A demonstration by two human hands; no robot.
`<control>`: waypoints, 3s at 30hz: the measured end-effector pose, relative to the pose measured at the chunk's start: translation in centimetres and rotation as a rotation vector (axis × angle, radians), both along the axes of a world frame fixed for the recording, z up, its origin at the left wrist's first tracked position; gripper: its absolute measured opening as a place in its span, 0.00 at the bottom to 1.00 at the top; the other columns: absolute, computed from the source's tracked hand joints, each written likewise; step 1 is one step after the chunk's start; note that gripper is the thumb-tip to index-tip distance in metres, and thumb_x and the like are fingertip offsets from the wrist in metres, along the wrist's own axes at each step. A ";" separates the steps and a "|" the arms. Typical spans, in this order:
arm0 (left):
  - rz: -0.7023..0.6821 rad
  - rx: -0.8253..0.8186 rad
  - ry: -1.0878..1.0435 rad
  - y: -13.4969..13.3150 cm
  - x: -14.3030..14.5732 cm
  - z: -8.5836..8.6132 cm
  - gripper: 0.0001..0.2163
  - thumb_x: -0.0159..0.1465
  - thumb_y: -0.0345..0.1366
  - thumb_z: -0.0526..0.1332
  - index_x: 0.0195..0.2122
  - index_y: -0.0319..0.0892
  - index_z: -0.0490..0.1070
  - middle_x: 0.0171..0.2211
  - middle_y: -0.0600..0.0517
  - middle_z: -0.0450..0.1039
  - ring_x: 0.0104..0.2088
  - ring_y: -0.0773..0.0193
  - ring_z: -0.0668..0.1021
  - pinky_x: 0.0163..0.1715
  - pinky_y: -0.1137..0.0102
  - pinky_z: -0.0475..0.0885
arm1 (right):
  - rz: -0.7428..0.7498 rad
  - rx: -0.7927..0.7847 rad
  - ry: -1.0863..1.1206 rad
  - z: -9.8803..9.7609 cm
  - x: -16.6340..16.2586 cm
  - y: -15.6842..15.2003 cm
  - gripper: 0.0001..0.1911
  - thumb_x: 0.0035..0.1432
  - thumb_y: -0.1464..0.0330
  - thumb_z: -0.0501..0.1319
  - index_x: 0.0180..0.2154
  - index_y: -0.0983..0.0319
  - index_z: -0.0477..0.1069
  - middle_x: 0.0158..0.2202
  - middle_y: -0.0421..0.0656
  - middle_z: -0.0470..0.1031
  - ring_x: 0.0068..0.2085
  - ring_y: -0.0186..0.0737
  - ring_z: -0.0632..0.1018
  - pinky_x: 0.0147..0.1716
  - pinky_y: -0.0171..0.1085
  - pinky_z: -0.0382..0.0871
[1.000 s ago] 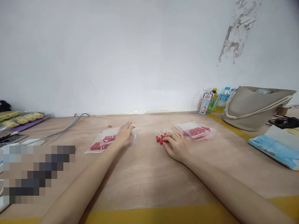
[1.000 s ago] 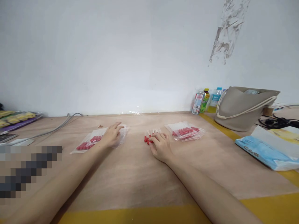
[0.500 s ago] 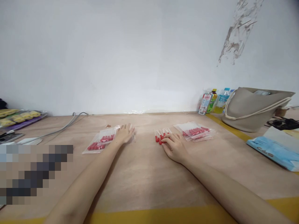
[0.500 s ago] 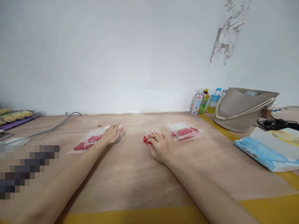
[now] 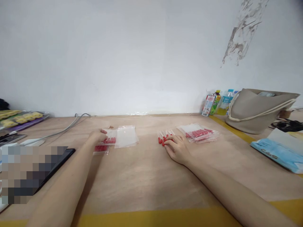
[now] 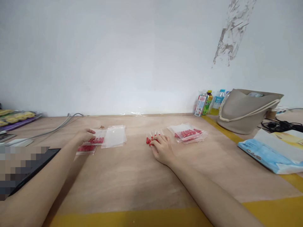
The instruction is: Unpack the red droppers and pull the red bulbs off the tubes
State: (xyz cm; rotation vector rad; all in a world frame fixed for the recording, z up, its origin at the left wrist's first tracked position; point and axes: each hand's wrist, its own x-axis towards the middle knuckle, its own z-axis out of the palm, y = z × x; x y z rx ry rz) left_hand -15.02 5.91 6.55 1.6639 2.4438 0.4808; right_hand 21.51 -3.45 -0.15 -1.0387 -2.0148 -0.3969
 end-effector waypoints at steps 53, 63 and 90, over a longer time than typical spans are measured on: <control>-0.850 0.326 -0.455 -8.0 15.4 -6.4 0.07 0.56 0.35 0.57 0.27 0.44 0.75 0.42 0.50 0.72 0.40 0.62 0.74 0.40 0.66 0.69 | 0.152 -0.021 -0.122 -0.6 -2.5 0.8 0.06 0.55 0.71 0.56 0.31 0.57 0.71 0.33 0.39 0.71 0.38 0.36 0.68 0.39 0.38 0.53; -0.927 0.365 -0.492 -8.5 15.8 -6.1 0.07 0.58 0.34 0.54 0.27 0.42 0.71 0.37 0.51 0.73 0.37 0.65 0.74 0.36 0.70 0.69 | 0.120 -0.029 -0.131 -0.6 -3.6 0.7 0.06 0.55 0.69 0.57 0.27 0.61 0.68 0.30 0.40 0.71 0.37 0.37 0.67 0.40 0.40 0.54; -1.131 0.391 -0.100 -9.9 13.6 -5.4 0.13 0.60 0.42 0.55 0.43 0.43 0.69 0.36 0.49 0.70 0.37 0.62 0.72 0.41 0.65 0.67 | 0.054 -0.468 0.148 1.0 -0.3 -0.7 0.06 0.49 0.69 0.59 0.27 0.61 0.75 0.27 0.42 0.67 0.32 0.36 0.69 0.35 0.36 0.62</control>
